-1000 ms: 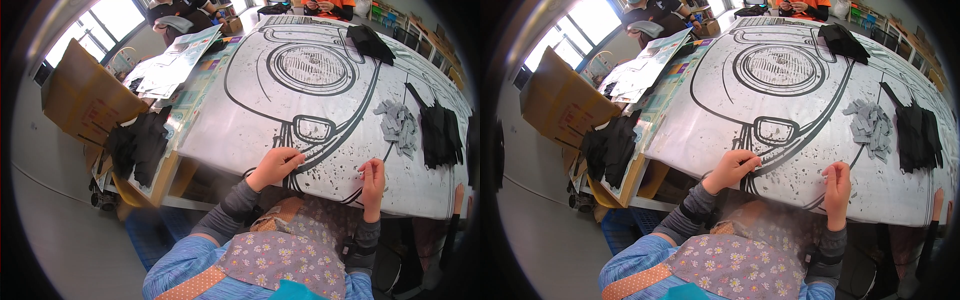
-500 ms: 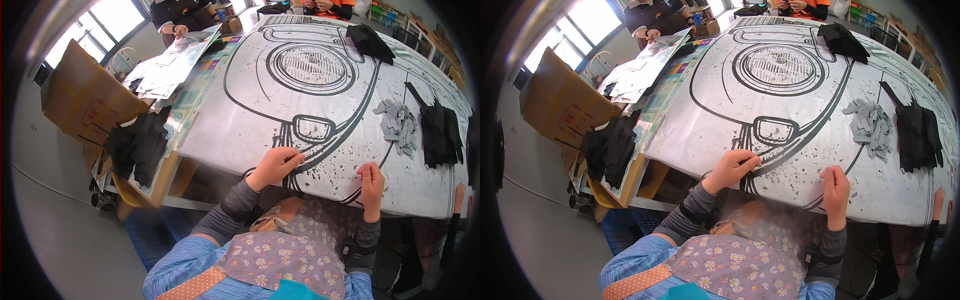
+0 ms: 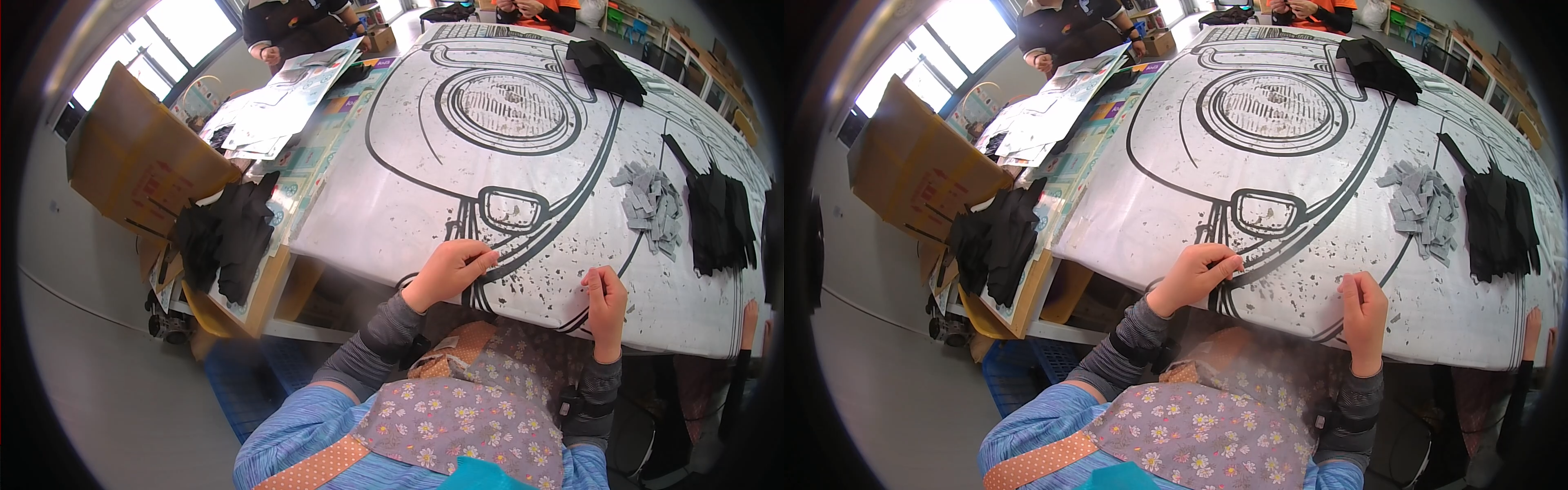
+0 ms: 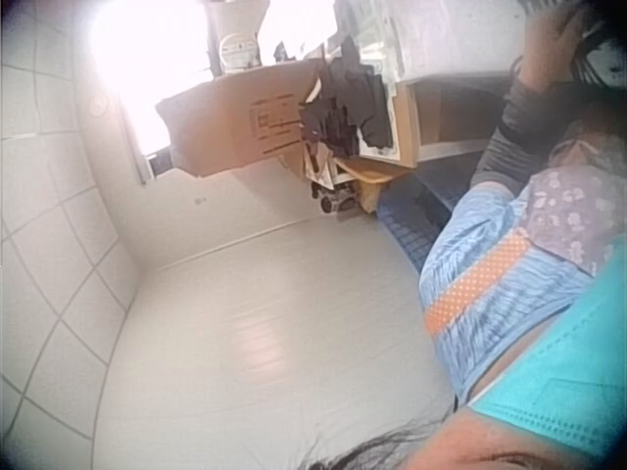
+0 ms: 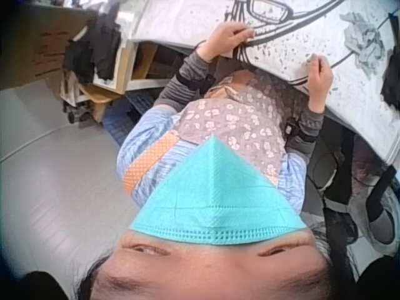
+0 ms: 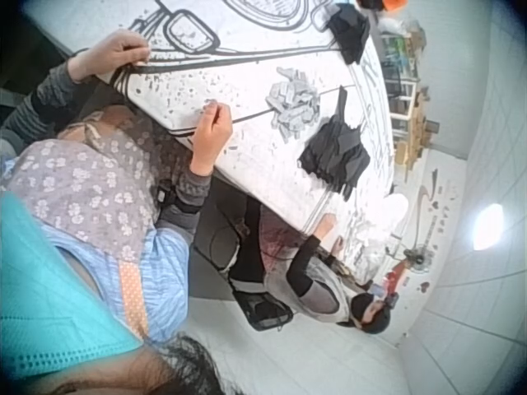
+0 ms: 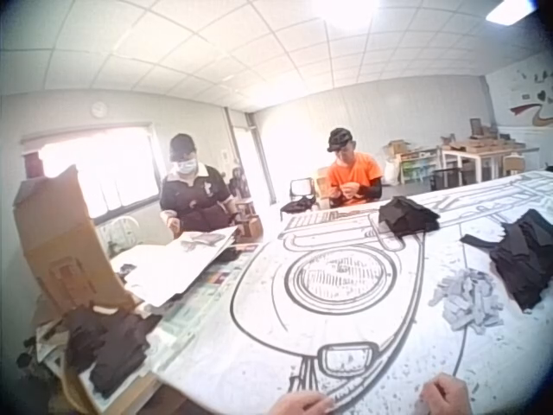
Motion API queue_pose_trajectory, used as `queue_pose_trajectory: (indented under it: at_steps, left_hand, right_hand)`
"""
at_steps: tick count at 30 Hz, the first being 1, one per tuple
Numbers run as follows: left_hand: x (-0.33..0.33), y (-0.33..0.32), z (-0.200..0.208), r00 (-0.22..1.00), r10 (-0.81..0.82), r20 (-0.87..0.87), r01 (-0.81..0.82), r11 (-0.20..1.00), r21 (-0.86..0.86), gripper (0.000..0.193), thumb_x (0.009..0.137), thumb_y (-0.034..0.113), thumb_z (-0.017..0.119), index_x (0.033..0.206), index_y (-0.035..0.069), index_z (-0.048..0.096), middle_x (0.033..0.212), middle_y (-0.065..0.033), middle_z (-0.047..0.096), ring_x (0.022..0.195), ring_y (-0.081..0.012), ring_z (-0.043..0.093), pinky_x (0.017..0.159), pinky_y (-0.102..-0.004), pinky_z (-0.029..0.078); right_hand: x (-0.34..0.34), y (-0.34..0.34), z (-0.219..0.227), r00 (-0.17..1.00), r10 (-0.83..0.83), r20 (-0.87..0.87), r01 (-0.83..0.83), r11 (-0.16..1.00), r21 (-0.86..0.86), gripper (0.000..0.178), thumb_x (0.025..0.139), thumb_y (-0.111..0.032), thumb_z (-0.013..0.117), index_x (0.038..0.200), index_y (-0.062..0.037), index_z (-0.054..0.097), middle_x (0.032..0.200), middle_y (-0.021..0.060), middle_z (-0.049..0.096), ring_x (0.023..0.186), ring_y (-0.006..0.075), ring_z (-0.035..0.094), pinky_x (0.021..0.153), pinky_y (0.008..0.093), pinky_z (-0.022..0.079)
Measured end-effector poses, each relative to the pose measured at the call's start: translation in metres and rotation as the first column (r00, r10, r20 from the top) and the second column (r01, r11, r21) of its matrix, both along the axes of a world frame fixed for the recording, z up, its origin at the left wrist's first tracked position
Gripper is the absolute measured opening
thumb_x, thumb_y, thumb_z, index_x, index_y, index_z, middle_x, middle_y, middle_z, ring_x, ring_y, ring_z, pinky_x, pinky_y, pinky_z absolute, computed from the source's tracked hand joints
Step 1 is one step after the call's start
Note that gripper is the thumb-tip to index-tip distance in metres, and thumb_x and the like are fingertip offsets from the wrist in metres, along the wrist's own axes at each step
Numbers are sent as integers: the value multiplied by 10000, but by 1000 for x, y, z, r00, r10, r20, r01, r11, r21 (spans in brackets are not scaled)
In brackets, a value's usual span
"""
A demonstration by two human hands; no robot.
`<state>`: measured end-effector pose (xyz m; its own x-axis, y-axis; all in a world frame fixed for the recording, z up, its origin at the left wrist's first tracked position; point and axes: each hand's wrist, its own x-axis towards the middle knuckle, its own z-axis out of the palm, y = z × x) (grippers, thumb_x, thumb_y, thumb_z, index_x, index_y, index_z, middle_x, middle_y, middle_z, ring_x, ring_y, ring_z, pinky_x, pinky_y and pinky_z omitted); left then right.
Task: Manually attaching and aligning small gray fabric components onto a larger base material at a manufacturing workstation.
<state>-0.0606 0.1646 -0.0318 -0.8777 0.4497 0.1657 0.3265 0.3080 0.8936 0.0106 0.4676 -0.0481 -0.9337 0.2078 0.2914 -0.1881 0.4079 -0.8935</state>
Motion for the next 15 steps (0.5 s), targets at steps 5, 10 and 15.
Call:
queue_pose_trajectory:
  at_steps: [5,10,15]
  left_hand:
    - [0,1,1,1000,2,0,-2,1000,-2,257,998,213,622,904,-7,715,716,-50,653,667,-105,609,628,-270,481]
    - [0,1,0,1000,5,-6,-5,1000,12,259,999,210,624,903,-14,712,724,-50,657,670,-103,609,628,-265,481]
    - [0,0,-1,1000,2,-2,-2,1000,7,253,998,204,625,908,-16,712,726,-47,656,672,-99,607,631,-263,482]
  right_hand:
    - [-1,-6,2,1000,-27,-9,27,998,-63,263,1032,-163,556,818,-11,574,690,-8,511,650,59,399,579,248,324]
    - [-1,-1,1,1000,-16,-11,15,996,-83,266,1030,-150,557,808,-4,559,690,5,511,659,68,413,586,258,338]
    - [1,2,2,998,36,-48,-31,995,94,351,1051,-190,539,748,-13,552,676,-7,496,640,73,403,584,259,324]
